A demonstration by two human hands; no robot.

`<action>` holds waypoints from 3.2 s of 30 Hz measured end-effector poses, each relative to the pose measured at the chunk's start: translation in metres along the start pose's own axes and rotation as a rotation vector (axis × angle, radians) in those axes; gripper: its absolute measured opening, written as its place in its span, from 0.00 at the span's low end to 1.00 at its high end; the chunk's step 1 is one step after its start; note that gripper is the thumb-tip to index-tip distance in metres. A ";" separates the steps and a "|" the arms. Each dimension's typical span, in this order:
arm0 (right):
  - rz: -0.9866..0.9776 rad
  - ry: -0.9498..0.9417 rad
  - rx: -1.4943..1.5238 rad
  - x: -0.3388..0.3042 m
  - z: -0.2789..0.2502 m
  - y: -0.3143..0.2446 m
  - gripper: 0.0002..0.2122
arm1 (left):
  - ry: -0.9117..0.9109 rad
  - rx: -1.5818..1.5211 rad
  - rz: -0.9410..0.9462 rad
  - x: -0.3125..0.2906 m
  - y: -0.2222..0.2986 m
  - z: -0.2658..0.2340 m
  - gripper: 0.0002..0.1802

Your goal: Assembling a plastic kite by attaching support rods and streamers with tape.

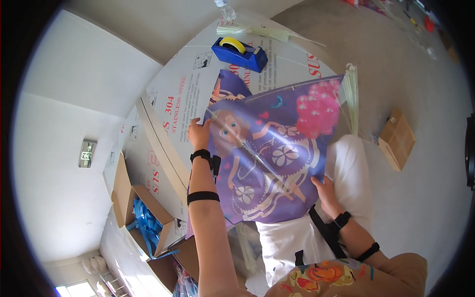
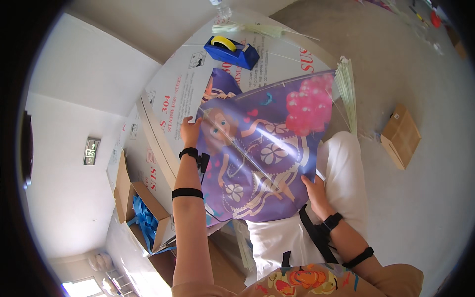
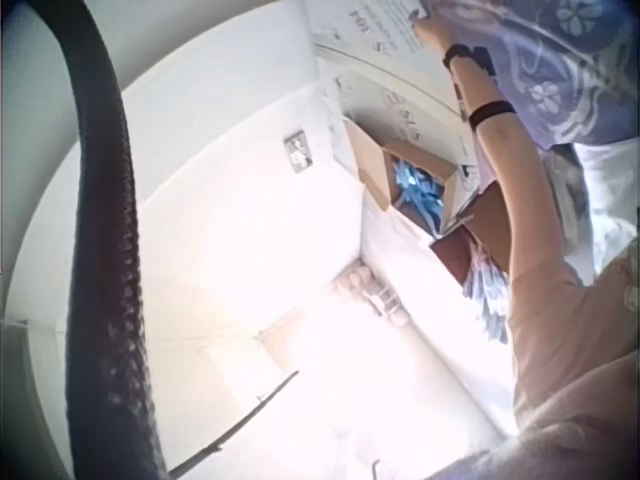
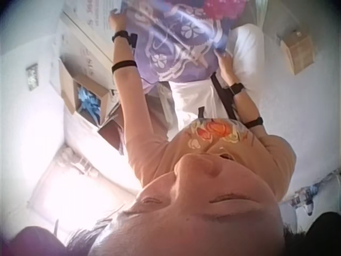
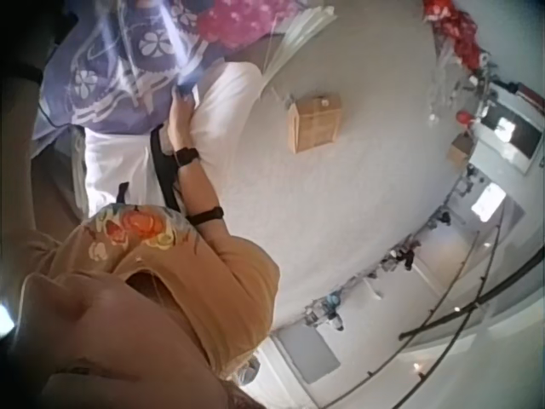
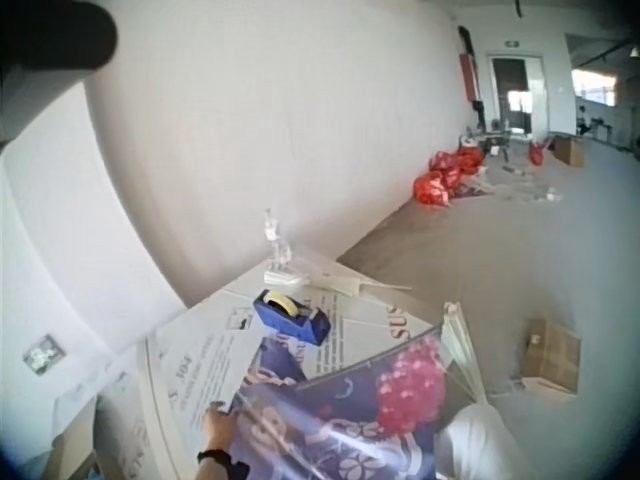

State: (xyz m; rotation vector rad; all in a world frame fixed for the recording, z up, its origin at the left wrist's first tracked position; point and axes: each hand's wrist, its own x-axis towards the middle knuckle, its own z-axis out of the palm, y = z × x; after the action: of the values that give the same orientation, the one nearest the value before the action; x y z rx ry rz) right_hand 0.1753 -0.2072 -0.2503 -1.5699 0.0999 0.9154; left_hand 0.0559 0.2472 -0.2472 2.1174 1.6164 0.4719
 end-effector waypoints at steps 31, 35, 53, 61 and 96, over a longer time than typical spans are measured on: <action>-0.355 -0.098 0.359 -0.035 0.007 -0.044 0.07 | 0.133 -1.103 0.317 -0.263 0.079 -0.302 0.13; -0.413 -0.151 0.393 -0.041 0.004 -0.051 0.08 | 0.203 -1.080 0.317 -0.287 0.088 -0.322 0.13; -0.323 -0.269 0.416 -0.059 0.008 -0.069 0.06 | 0.348 -0.852 0.292 -0.295 0.082 -0.365 0.14; -0.348 -0.410 0.456 -0.055 -0.003 -0.074 0.07 | 0.204 -0.892 0.316 -0.269 0.067 -0.383 0.14; -1.483 0.039 -0.699 -0.160 0.090 -0.154 0.28 | 1.014 -0.199 0.762 -0.277 0.275 -0.364 0.24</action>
State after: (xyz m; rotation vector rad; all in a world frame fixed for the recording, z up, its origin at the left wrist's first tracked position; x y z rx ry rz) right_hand 0.1066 -0.1600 -0.0257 -1.6952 -1.3095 -0.3267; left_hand 0.0214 -0.0344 0.2055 2.4010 0.9422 2.1010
